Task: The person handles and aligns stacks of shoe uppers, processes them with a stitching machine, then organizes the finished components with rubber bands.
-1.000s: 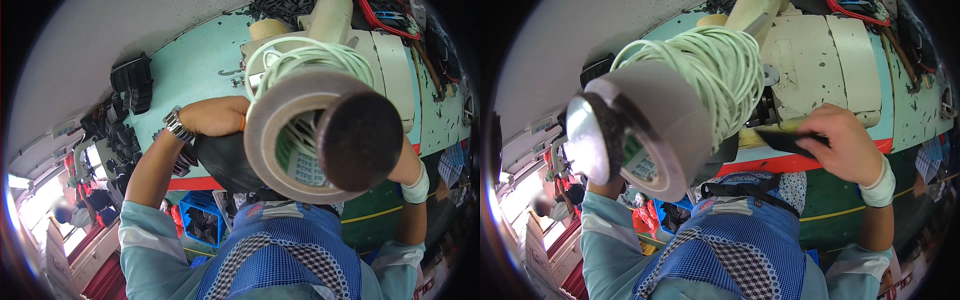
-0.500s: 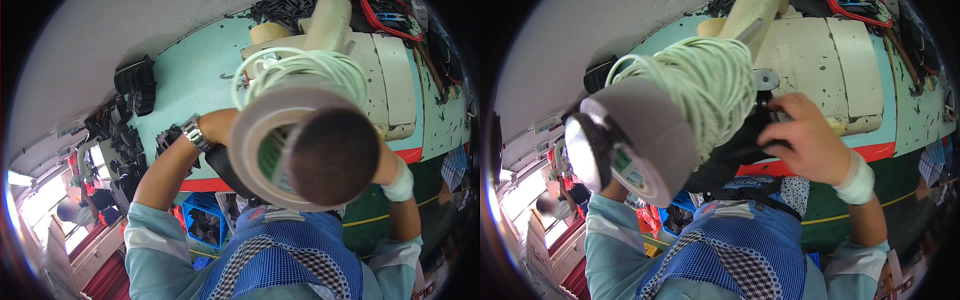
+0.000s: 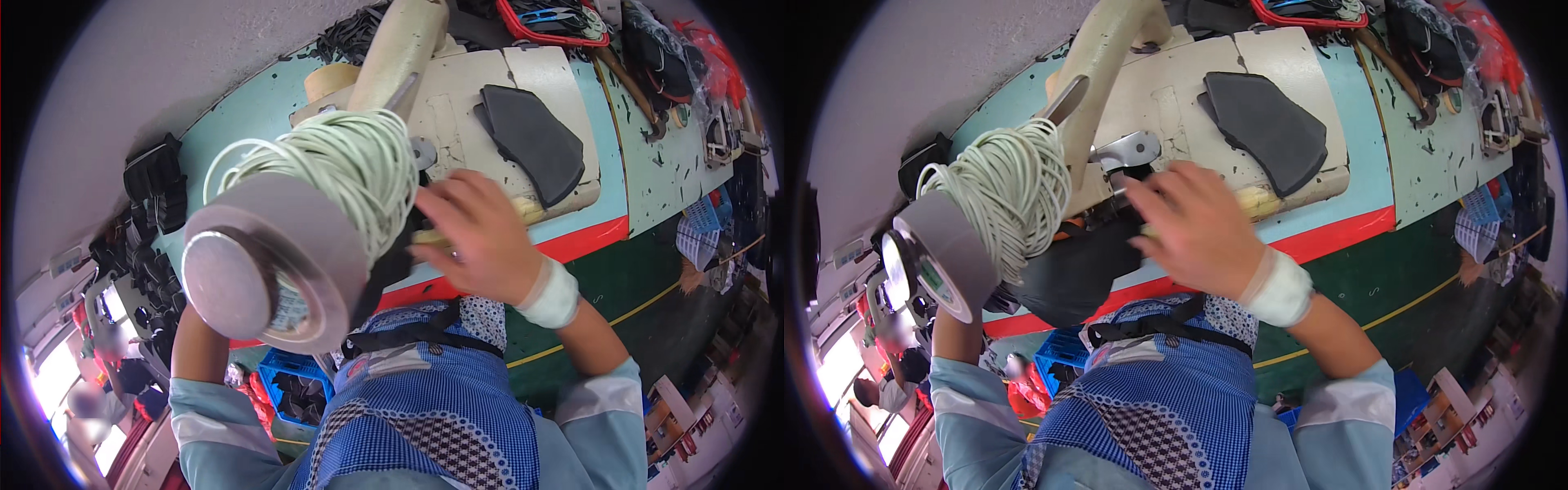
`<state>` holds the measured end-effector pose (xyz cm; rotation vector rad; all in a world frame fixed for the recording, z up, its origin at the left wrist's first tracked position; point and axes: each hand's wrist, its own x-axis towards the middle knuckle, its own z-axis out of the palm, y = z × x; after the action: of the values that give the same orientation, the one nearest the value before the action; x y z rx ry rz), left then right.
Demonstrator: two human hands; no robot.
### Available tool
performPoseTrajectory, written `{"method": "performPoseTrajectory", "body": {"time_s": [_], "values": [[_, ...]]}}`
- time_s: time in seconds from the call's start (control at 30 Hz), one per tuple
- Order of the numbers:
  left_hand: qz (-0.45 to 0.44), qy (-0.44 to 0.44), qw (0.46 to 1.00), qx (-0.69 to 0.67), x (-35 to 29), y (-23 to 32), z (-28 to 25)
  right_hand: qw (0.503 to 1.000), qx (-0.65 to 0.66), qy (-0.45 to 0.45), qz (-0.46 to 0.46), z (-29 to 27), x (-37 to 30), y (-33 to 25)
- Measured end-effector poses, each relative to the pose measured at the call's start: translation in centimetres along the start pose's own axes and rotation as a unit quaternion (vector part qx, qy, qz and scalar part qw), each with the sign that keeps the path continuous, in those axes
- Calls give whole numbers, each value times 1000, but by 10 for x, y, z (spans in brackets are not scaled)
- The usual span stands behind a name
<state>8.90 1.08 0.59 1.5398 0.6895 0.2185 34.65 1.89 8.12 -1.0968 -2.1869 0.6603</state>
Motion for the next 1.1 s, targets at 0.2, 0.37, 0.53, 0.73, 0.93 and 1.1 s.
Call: {"method": "performPoseTrajectory", "body": {"time_s": [0.2,0.37,0.53,0.73,0.93,1.1], "values": [[-24,27,999,10,-10,3,-7,928,84,-342,125,-41,9,12],[-37,31,999,11,1,5,-5,988,92,-127,-10,-10,2,9],[-74,58,996,8,-17,3,-5,965,88,-226,97,-31,1,10],[-109,90,990,9,-26,7,-4,993,58,-95,-30,0,9,0],[-166,138,976,22,-60,15,-6,955,66,-249,148,-46,-4,9],[-170,153,973,33,-47,20,-6,979,130,-156,33,-8,3,5]]}}
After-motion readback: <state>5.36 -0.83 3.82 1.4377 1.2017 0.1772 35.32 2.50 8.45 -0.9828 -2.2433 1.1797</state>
